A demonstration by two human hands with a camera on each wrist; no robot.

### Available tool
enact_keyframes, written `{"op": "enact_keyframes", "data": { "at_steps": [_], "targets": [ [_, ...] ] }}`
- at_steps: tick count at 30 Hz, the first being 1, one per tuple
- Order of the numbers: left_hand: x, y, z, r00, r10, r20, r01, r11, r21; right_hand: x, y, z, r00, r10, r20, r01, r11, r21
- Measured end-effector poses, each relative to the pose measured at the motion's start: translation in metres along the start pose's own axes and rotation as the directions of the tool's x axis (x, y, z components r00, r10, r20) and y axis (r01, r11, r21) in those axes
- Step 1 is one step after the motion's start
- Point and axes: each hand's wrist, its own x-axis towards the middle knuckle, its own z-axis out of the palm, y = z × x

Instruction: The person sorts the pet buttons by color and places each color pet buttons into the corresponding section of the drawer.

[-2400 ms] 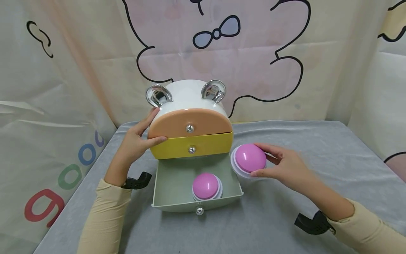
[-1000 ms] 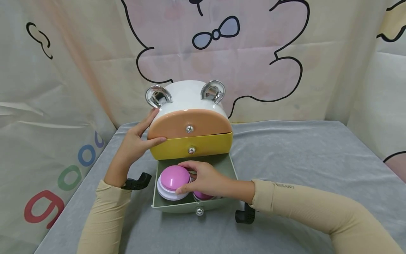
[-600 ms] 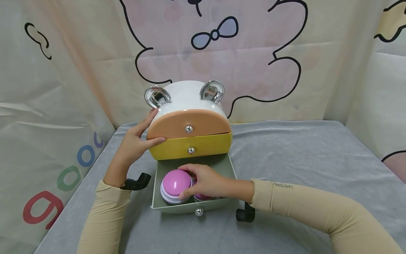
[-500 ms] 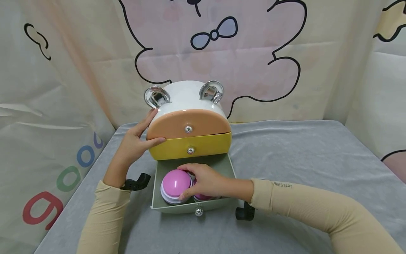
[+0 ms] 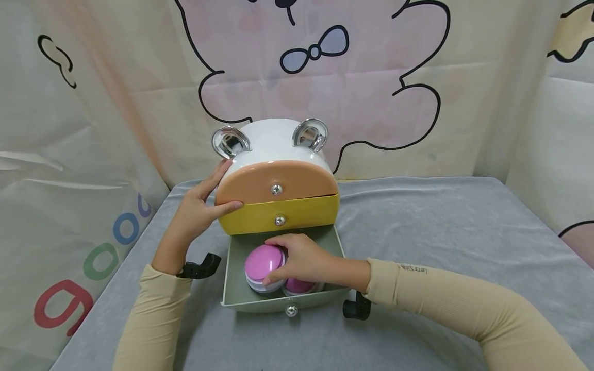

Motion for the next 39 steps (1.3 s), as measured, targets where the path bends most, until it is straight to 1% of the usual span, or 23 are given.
{"op": "enact_keyframes", "data": {
  "at_steps": [5,9,13,16,19,22,25,28,31,36,39],
  "targets": [
    [0.0,0.0,0.0,1.0,-0.008,0.004,0.008,1.0,0.002,0.0,0.001,0.0,0.999,0.041,-0.027,-0.042,0.999,-0.001],
    [0.0,0.0,0.0,1.0,-0.004,-0.001,0.004,1.0,0.003,-0.002,0.003,0.0,0.994,0.079,-0.075,-0.078,0.997,0.009],
    [0.0,0.0,0.0,1.0,-0.004,-0.001,0.004,1.0,0.005,-0.002,0.005,0.0,0.988,0.086,-0.125,-0.086,0.996,0.01],
    [0.0,0.0,0.0,1.0,-0.01,0.0,0.01,1.0,0.007,-0.001,0.008,0.0,0.985,0.091,-0.147,-0.09,0.996,0.018],
    [0.0,0.0,0.001,1.0,-0.017,-0.001,0.017,1.0,0.011,0.0,0.009,0.0,0.98,0.114,-0.165,-0.107,0.993,0.047],
    [0.0,0.0,0.001,1.0,-0.02,-0.004,0.02,1.0,0.011,0.001,0.01,0.0,0.976,0.135,-0.169,-0.122,0.989,0.085],
    [0.0,0.0,0.001,1.0,-0.021,-0.006,0.021,1.0,0.011,0.002,0.011,0.0,0.974,0.149,-0.169,-0.133,0.986,0.101],
    [0.001,0.0,0.0,1.0,-0.022,-0.007,0.022,1.0,0.011,0.002,0.011,0.0,0.971,0.173,-0.166,-0.156,0.982,0.111],
    [0.001,-0.001,0.0,1.0,-0.022,-0.008,0.022,1.0,0.007,0.001,0.012,0.0,0.966,0.213,-0.149,-0.195,0.973,0.123],
    [0.001,0.0,0.0,1.0,-0.019,-0.005,0.019,1.0,0.005,-0.006,0.015,-0.004,0.961,0.252,-0.117,-0.236,0.963,0.131],
    [0.001,0.0,0.0,1.0,-0.015,-0.003,0.015,1.0,0.003,-0.011,0.018,-0.01,0.962,0.25,-0.108,-0.235,0.963,0.132]
  ]
}}
